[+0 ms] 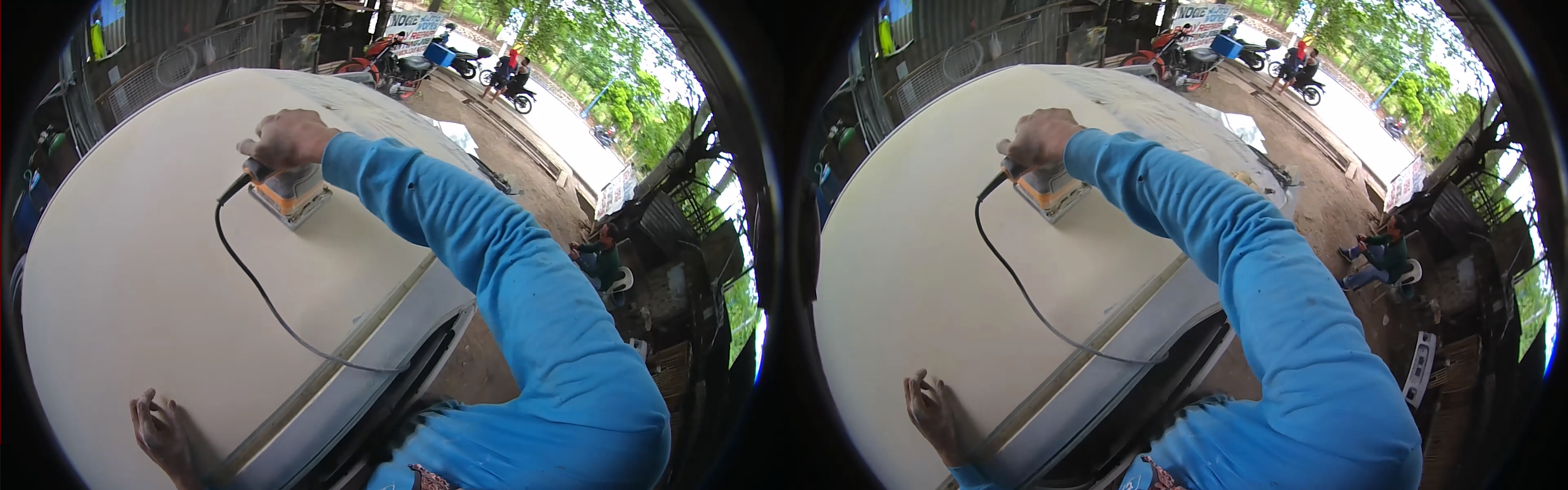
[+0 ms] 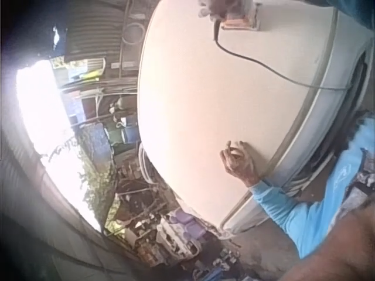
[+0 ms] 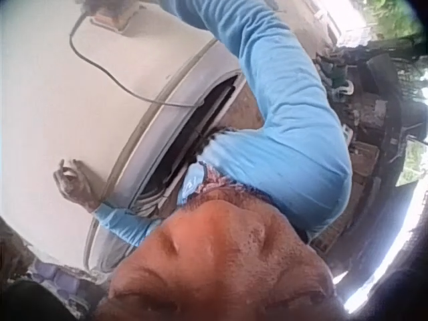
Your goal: Sanding the roof of a car using an electric orbital sander.
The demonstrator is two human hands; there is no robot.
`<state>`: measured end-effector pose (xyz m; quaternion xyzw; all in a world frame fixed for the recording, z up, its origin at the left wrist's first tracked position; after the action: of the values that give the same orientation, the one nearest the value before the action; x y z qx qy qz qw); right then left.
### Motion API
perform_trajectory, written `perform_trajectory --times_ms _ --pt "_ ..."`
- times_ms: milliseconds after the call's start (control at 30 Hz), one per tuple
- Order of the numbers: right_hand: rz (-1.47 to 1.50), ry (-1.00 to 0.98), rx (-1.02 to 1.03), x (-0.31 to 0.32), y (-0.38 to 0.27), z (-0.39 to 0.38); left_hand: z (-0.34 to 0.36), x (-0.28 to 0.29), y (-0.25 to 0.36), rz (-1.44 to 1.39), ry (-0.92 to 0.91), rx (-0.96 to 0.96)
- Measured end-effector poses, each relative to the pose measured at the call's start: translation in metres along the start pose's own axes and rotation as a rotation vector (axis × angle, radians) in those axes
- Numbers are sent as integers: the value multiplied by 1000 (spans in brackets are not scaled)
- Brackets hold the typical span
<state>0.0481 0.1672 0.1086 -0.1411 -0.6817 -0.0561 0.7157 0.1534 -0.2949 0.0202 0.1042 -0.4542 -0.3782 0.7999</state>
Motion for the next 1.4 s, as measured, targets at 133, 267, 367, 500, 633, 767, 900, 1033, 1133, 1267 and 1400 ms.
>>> perform_trajectory --times_ms 133,267,367,500,633,767,900,1033,1133,1267,1400 --pt "44 50 -17 -11 7 5 -10 -3 -30 34 -13 47" --pt "31 102 -102 -25 22 18 -22 -1 -47 29 26 -15" --pt "21 151 -160 -30 38 22 -33 5 -59 59 13 15" --pt "55 113 -181 -33 50 22 -36 9 -63 108 -26 51" --pt "101 86 -75 -24 46 12 -24 14 -29 45 84 -163" --pt "83 136 48 -22 32 -23 -23 -4 -28 62 9 1" --pt "104 153 187 -27 1 -69 -27 -9 -36 70 -21 102" --pt "130 124 207 -26 -8 -77 -24 -6 -36 30 13 29" --pt "102 156 204 -21 -7 -43 -22 -10 -40 34 -15 56" --pt "99 124 150 -28 -9 25 -20 -6 -21 -7 59 -91" --pt "76 143 103 -31 -15 68 -17 -3 -20 -7 41 16"
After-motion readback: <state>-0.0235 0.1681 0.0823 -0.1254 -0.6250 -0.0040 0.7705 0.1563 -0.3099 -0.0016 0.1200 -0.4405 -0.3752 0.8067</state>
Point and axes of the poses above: each hand's wrist, its own z-axis towards the middle knuckle, its own x-axis out of the back of the hand, y = z × x, the point moved 9 cm from there along z, towards the middle knuckle, and after that the axes turned 11 degrees about y, right-handed, at the moved point
